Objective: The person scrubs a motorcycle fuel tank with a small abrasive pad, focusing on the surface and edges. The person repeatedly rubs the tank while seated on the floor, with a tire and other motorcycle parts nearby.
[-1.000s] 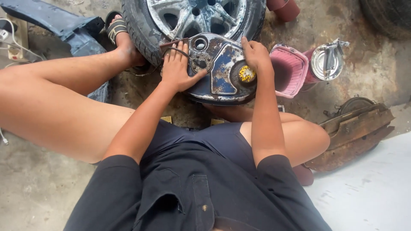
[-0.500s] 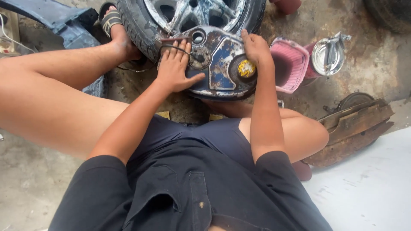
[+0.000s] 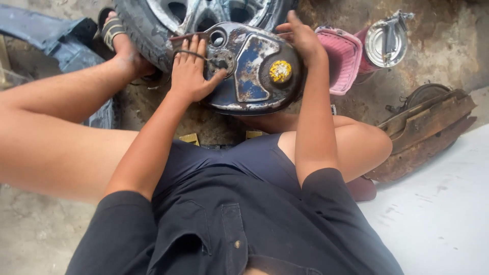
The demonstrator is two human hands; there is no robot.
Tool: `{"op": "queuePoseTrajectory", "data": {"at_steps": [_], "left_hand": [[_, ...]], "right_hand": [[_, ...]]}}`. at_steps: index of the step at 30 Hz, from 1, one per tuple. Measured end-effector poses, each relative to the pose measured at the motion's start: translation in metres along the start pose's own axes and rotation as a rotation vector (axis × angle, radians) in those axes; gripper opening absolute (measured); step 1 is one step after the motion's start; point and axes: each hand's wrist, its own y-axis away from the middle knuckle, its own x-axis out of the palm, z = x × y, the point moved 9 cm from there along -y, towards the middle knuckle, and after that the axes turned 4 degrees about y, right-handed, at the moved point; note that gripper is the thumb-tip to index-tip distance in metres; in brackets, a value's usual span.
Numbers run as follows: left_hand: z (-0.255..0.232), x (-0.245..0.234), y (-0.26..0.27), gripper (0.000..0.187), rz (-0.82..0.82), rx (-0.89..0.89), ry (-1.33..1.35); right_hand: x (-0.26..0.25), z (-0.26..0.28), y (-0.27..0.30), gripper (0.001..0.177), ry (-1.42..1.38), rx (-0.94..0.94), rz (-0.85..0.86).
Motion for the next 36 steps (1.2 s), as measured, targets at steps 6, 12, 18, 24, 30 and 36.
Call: {"op": "queuePoseTrajectory", "data": {"at_steps": [6,12,18,24,30,36], "left_hand": [[-0.003,0.012,0.016,0.110,0.038,0.001,-0.011],[-0.014,0.009,0.023,0.112,0.030,-0.065,0.034],[-0.005,-0.002,0.011,0.110,0.043,-0.096,0.049],[-0.011,0.008,0.024,0.119,0.045,-0.029,0.021],[-0.012,0.002,-0.001,0.111,0.003,-0.029,0.022],[-0.013,0.006,0.021,0.114,0.027,0.015,0.006]], "right_hand": [[-0.066,-0.206,-0.066,0.063,-0.507,0.446,-0.183],[-0.068,-0.334,-0.069,0.031,-1.068,0.721,-0.572],[-0.063,-0.328,-0.075,0.046,-1.356,0.606,-0.610],[-0.088,-0.154,-0.071,0.021,-1.155,0.164,-0.143],[0.019,0.077,0.055,0.042,-0.255,-0.073,0.313],[0.109,0.120,0.070,0.052,0.260,-0.295,0.511]]}}
